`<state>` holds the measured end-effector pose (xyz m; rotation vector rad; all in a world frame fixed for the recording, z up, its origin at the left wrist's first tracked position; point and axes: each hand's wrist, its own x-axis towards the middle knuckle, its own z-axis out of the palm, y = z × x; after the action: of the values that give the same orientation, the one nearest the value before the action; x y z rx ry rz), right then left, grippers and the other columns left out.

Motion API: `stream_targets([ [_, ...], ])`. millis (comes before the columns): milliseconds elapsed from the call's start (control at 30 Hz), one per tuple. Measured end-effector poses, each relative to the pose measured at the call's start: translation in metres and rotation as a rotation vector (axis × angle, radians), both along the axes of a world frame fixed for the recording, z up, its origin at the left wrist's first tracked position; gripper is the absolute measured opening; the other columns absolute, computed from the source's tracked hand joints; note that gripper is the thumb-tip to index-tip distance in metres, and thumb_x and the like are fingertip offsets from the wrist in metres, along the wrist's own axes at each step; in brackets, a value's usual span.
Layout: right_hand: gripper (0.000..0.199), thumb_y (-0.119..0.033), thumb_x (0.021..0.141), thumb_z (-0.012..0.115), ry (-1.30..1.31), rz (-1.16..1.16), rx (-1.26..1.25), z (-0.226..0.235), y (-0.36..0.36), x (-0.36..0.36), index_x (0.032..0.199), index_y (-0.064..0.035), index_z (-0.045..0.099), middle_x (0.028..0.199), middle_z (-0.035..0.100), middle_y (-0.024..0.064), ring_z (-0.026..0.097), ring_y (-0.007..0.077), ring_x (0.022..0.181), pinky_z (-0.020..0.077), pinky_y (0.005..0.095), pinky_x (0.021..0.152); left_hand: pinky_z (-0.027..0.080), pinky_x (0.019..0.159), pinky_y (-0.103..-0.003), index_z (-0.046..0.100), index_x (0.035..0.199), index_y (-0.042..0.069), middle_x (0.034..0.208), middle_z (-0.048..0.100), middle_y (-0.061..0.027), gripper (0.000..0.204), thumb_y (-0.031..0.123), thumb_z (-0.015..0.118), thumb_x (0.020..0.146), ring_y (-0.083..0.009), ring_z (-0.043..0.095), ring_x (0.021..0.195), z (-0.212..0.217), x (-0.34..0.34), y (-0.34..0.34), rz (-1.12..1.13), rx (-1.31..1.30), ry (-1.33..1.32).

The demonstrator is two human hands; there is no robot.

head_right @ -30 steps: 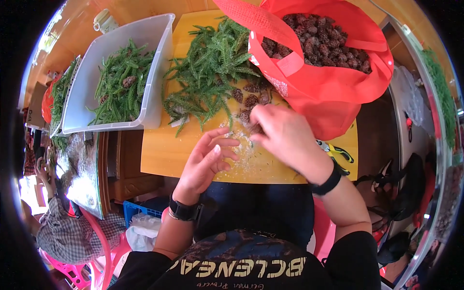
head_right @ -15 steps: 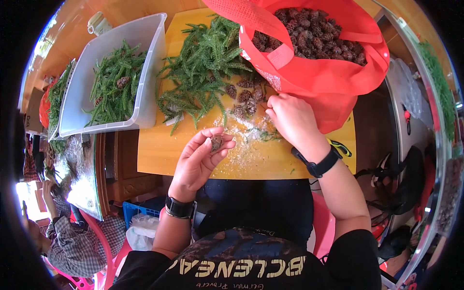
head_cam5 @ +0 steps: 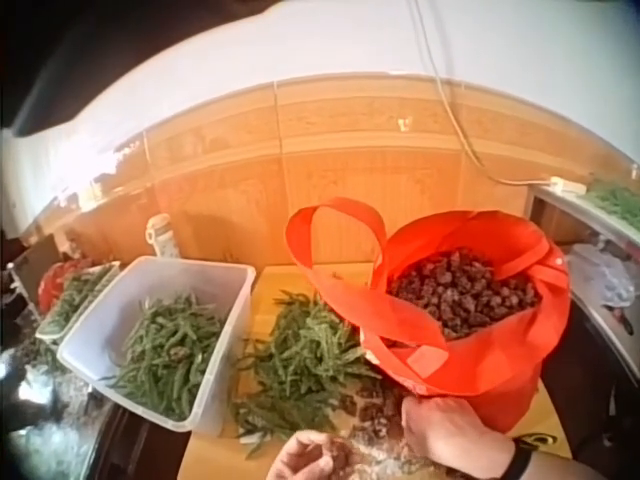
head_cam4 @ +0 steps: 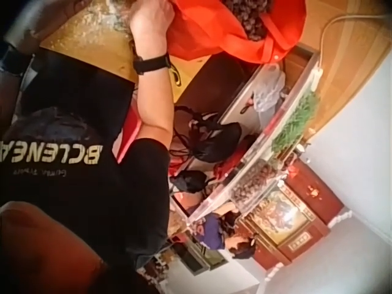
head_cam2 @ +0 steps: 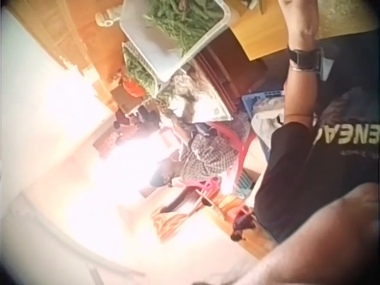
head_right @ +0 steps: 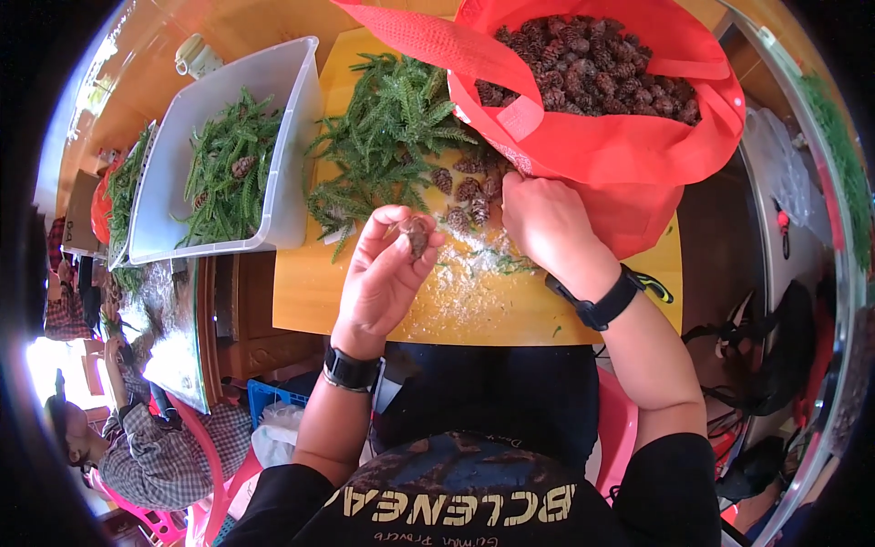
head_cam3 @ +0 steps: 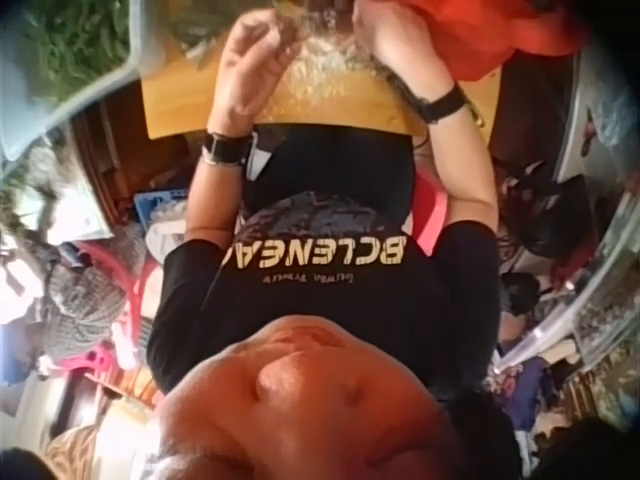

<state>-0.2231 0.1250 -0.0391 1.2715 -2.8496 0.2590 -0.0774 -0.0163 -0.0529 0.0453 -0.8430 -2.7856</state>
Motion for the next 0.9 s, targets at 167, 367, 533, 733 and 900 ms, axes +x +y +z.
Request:
stream_targets([
  [167, 0.009, -0.006, 0.073, 0.058, -0.207, 0.157, -0.246, 0.003, 0.016, -0.005, 0.078, -0.0014, 0.052, 0.066, 0.059, 0.0157, 0.058, 0.0333, 0.064, 0.0458, 0.0412, 0.059, 0.05, 0.081, -0.028, 0.049, 0.111, 0.009, 0.11, 0.053, -0.0117, 0.026, 0.001, 0.051, 0.086, -0.023, 0.057, 0.097, -0.013, -0.002, -0.003, -0.072, -0.012, -0.014],
  [367, 0.013, -0.004, 0.076, 0.057, -0.209, 0.177, -0.123, 0.024, 0.024, -0.003, 0.089, -0.0038, 0.054, 0.068, 0.06, 0.0124, 0.061, 0.0279, 0.065, 0.0468, 0.035, 0.059, 0.051, 0.075, -0.025, 0.048, 0.111, 0.009, 0.112, 0.052, -0.0137, 0.025, 0.002, 0.051, 0.087, -0.0235, 0.057, 0.097, -0.016, 0.008, -0.001, -0.005, -0.016, -0.098],
  [533, 0.012, -0.002, 0.081, 0.053, -0.464, 0.218, -0.393, 0.048, 0.006, 0.011, 0.093, -0.0022, 0.055, 0.069, 0.059, 0.0104, 0.061, 0.02, 0.06, 0.0466, 0.0286, 0.057, 0.051, 0.077, -0.026, 0.047, 0.112, 0.009, 0.112, 0.052, -0.014, 0.026, 0.003, 0.051, 0.087, -0.0239, 0.057, 0.098, -0.021, 0.007, -0.007, -0.021, 0.016, -0.078],
  [733, 0.017, 0.002, 0.074, 0.062, -0.377, 0.569, -0.572, 0.071, -0.02, 0.019, 0.09, -0.0046, 0.064, 0.079, 0.061, 0.0094, 0.059, 0.0224, 0.068, 0.0481, 0.0276, 0.061, 0.049, 0.078, -0.027, 0.047, 0.118, 0.006, 0.106, 0.056, -0.0081, 0.034, 0.003, 0.055, 0.085, -0.0219, 0.057, 0.098, -0.018, 0.01, -0.012, 0.035, -0.045, -0.1],
  [900, 0.021, 0.003, 0.075, 0.06, -0.567, 0.524, -0.588, 0.054, -0.025, 0.02, 0.094, -0.0056, 0.064, 0.079, 0.06, 0.0087, 0.059, 0.0218, 0.07, 0.0492, 0.0271, 0.064, 0.05, 0.082, -0.032, 0.048, 0.117, 0.003, 0.104, 0.058, -0.0102, 0.036, 0.002, 0.058, 0.083, -0.0215, 0.057, 0.099, -0.02, 0.01, -0.016, 0.044, -0.081, -0.062],
])
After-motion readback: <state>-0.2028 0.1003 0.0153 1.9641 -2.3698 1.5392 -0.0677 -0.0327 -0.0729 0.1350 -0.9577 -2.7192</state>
